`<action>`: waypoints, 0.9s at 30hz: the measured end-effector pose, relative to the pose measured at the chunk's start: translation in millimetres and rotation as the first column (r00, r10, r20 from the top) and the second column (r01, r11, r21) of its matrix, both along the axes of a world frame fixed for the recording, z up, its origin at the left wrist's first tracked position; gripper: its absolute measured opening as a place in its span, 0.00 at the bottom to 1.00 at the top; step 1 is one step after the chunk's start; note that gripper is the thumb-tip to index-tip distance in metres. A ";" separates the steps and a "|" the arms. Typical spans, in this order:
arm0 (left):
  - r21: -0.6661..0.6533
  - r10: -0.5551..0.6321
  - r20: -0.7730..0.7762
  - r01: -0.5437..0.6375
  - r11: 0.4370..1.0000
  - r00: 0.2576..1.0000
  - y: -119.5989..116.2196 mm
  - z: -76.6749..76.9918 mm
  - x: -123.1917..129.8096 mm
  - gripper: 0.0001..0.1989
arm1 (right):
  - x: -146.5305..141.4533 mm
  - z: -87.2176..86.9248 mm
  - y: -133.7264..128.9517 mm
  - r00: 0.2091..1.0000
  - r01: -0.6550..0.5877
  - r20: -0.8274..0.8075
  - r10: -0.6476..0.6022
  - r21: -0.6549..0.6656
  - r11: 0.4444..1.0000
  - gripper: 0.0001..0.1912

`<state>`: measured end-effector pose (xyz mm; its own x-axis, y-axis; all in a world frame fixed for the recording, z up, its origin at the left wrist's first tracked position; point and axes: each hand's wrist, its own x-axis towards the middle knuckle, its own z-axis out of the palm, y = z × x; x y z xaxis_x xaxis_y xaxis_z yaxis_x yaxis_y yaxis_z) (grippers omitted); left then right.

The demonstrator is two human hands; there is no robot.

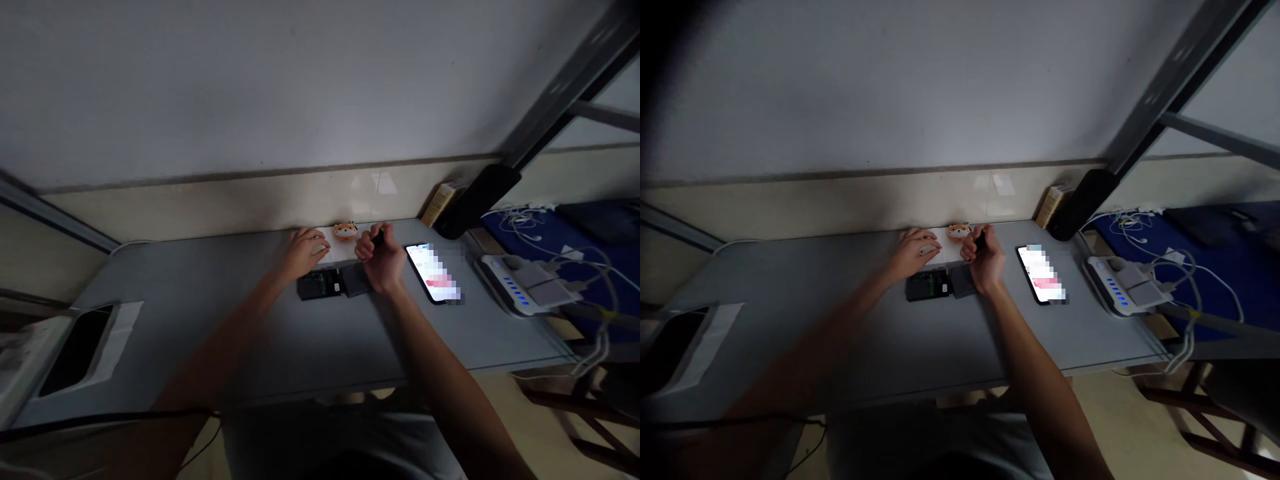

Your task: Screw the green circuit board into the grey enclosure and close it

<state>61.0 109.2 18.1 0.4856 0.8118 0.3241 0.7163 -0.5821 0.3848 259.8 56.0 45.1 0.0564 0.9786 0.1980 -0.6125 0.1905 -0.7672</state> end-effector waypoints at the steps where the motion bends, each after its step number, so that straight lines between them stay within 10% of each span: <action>1: -0.003 -0.014 -0.015 0.014 1.000 1.000 5.0 0.6 5.7 0.09 | 0.1 -0.4 -0.2 1.000 -0.017 -0.004 0.017 0.001 1.000 0.27; 8: -0.017 -0.055 -0.071 0.054 0.998 0.996 9.0 -2.2 10.9 0.07 | 8.5 -3.9 2.2 0.997 -0.066 -0.032 0.065 -0.033 0.997 0.27; 14: 0.012 0.047 0.094 -0.049 0.999 0.994 -34.2 -10.5 -31.0 0.10 | 5.1 2.2 -5.0 1.000 0.001 -0.017 0.000 0.030 1.000 0.25; 27: -0.148 0.065 0.154 -0.042 0.988 0.986 -58.5 -25.9 -46.3 0.12 | -90.7 -1.5 15.0 0.982 -0.152 0.130 0.137 0.113 0.982 0.29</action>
